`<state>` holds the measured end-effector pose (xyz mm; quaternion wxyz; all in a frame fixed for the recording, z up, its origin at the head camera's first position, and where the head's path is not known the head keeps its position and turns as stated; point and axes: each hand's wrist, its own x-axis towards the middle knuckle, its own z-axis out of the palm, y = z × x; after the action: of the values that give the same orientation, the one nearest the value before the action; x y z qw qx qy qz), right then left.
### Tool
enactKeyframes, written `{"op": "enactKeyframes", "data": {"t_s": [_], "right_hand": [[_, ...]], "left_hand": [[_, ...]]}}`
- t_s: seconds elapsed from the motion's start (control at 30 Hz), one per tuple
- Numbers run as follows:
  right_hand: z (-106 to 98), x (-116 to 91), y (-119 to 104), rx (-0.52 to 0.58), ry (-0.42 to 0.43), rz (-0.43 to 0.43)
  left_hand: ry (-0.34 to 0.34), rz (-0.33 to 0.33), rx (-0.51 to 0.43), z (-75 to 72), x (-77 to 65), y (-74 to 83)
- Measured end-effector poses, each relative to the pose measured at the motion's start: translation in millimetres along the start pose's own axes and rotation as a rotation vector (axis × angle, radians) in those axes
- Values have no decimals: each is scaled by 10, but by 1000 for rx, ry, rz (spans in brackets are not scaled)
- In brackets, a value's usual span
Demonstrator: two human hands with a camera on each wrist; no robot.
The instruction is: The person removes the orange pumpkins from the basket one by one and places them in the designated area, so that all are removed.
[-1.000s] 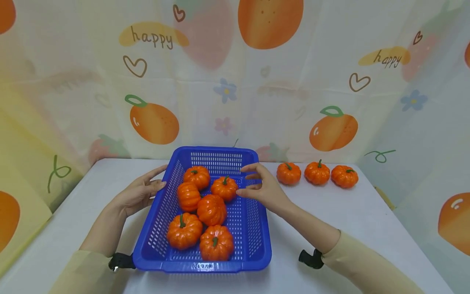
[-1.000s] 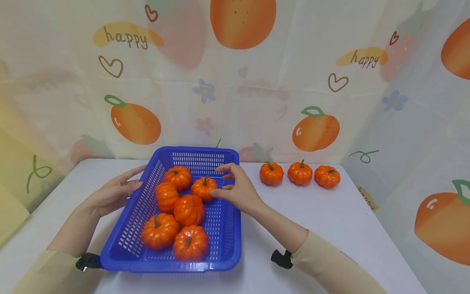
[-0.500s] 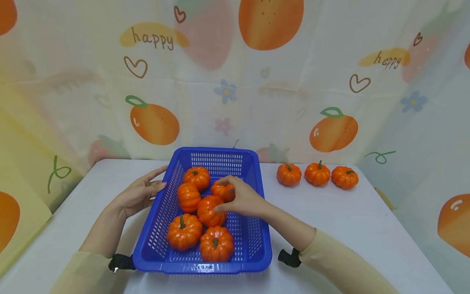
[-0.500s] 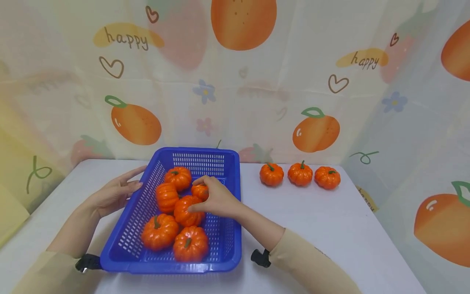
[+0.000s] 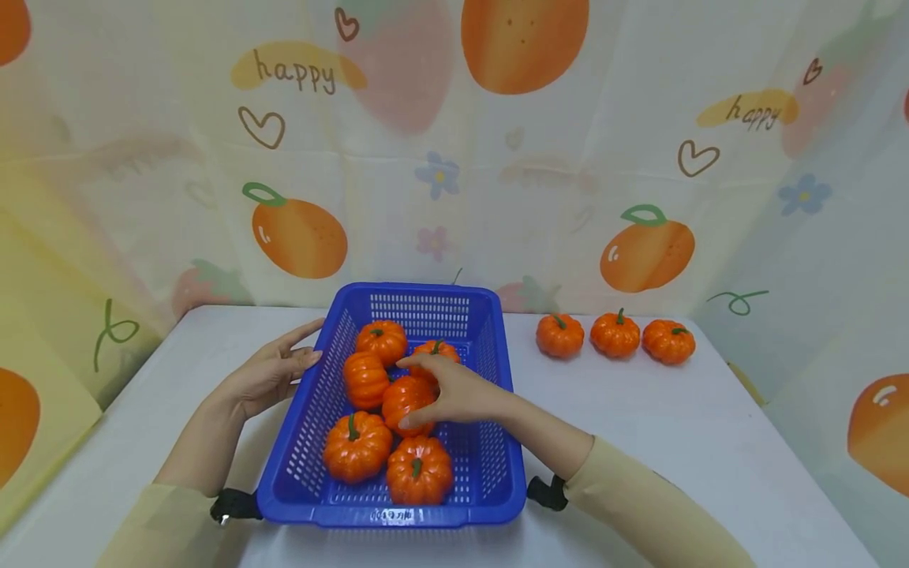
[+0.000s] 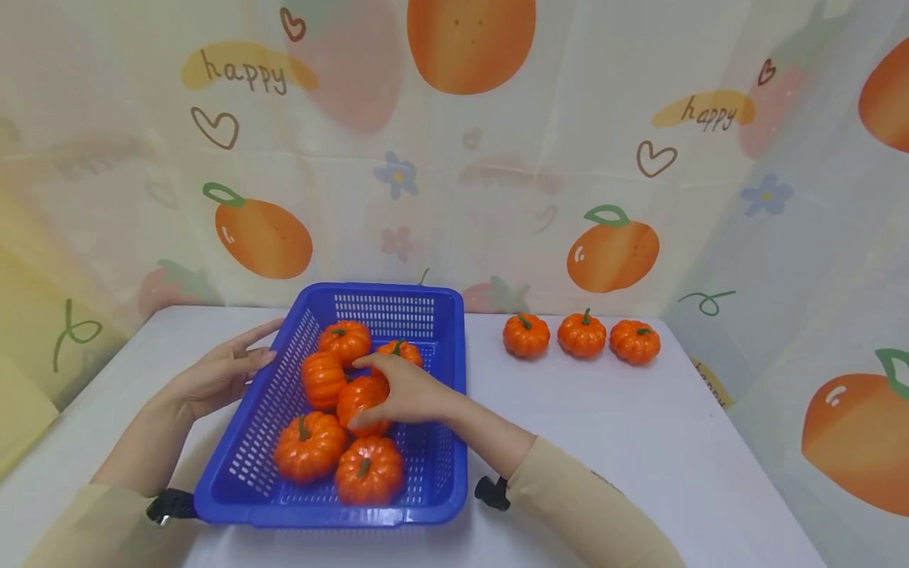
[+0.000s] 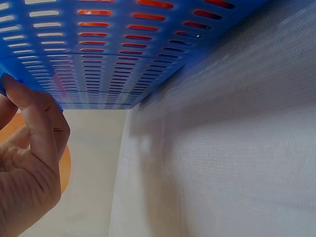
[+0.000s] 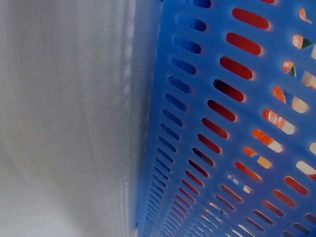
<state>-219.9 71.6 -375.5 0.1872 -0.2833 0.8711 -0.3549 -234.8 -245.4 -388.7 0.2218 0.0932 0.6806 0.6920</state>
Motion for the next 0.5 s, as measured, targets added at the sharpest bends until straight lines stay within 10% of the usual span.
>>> {"op": "enactKeyframes", "data": {"t_s": [0.5], "right_hand": [[30, -13, -24, -101, -6, -3]], "left_hand": [[-6, -4, -23, -1, -1, 7]]}}
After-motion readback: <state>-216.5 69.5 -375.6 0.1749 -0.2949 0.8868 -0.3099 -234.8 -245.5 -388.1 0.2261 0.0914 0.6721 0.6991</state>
